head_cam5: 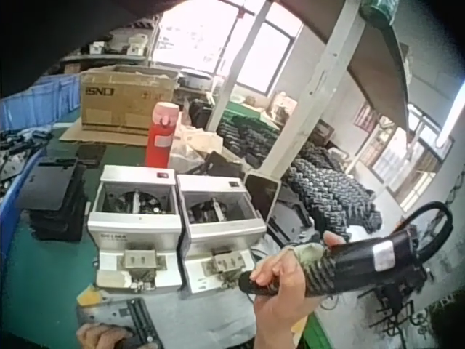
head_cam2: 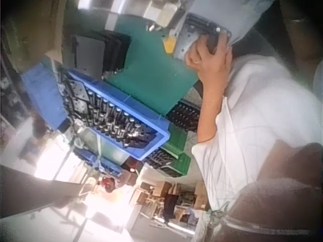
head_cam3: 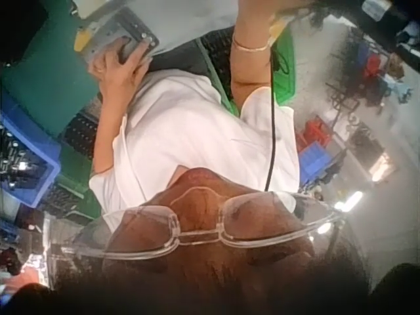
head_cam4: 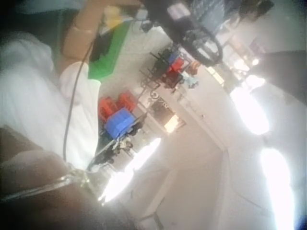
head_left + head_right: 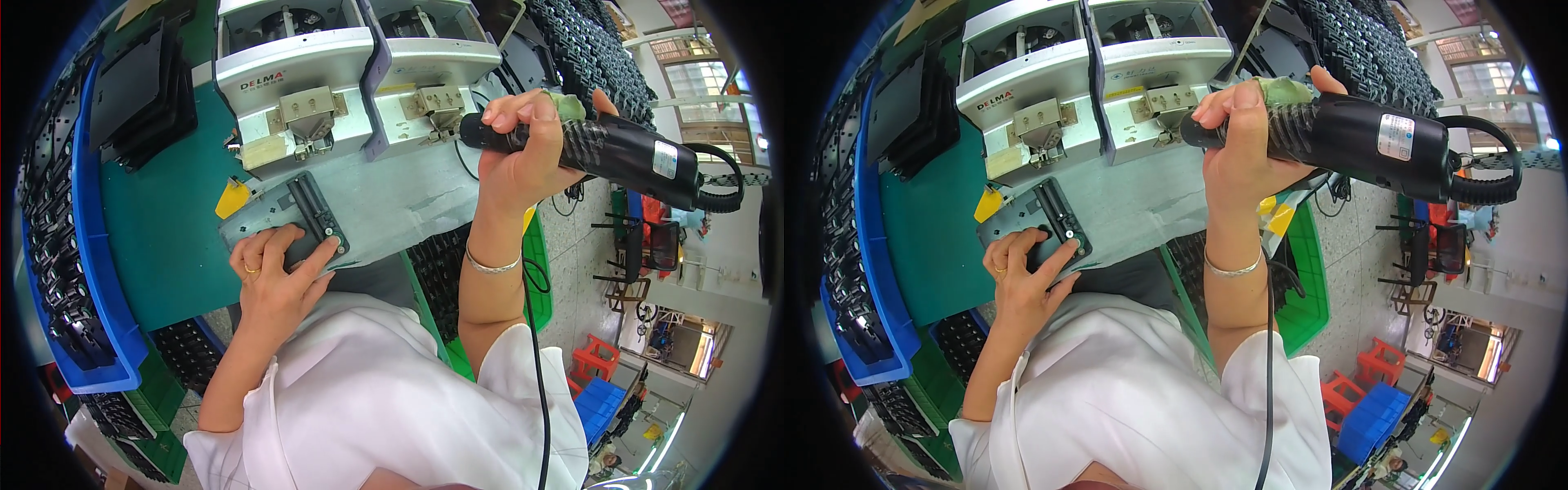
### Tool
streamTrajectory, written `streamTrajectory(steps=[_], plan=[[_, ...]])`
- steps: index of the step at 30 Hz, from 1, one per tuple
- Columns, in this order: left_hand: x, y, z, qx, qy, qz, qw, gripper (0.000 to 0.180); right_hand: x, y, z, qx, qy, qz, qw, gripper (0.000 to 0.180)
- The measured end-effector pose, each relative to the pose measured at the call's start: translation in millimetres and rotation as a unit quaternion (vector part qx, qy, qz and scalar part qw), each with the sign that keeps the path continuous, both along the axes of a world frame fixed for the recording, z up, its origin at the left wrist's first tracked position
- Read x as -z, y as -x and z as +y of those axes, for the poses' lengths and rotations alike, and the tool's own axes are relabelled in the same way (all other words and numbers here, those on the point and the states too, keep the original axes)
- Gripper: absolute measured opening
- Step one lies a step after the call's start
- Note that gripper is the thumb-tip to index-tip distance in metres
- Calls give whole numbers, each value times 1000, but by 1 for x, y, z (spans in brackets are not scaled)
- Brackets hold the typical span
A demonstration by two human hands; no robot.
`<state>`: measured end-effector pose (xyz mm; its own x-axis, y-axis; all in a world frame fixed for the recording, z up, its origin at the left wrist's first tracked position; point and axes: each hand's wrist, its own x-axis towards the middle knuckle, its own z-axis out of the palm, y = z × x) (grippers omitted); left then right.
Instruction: The person assembles plastic housings and electronic boards by driving screws into them with a power screwdriver.
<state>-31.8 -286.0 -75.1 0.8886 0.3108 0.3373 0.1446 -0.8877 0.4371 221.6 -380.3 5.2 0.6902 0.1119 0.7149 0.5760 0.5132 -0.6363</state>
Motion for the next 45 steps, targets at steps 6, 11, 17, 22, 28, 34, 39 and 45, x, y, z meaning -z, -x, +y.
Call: streamTrajectory(steps=[6, 11, 17, 22, 28, 34, 39, 45], plan=[[2, 2, 0, -5, -11, 7, 1000, 55, -1, 1, 0, 0, 3, 1, 1000, 58], [2, 2, 0, -5, -1, 5, 1000, 55, 0, 1, 0, 6, 0, 1, 1000, 57], [1, 1, 0, -2, -3, 17, 1000, 56, -1, -3, -1, -38, -36, 12, 999, 57], [-3, 1, -1, 2, 9, 15, 1000, 54, -11, -16, 5, -87, 69, 2, 994, 52], [-16, 10, -2, -16, 18, 36, 999, 56, -6, -21, 5, -135, 111, -18, 984, 45], [5, 35, 4, -71, 25, -29, 997, 46, -10, 18, -12, -162, 29, 91, 982, 57], [10, 39, 6, -71, 20, -37, 997, 38, 6, 81, -3, -293, -37, 204, 933, 63], [14, 42, 7, -68, 12, -39, 997, 39, 40, 121, 17, -322, 103, 133, 932, 61]])
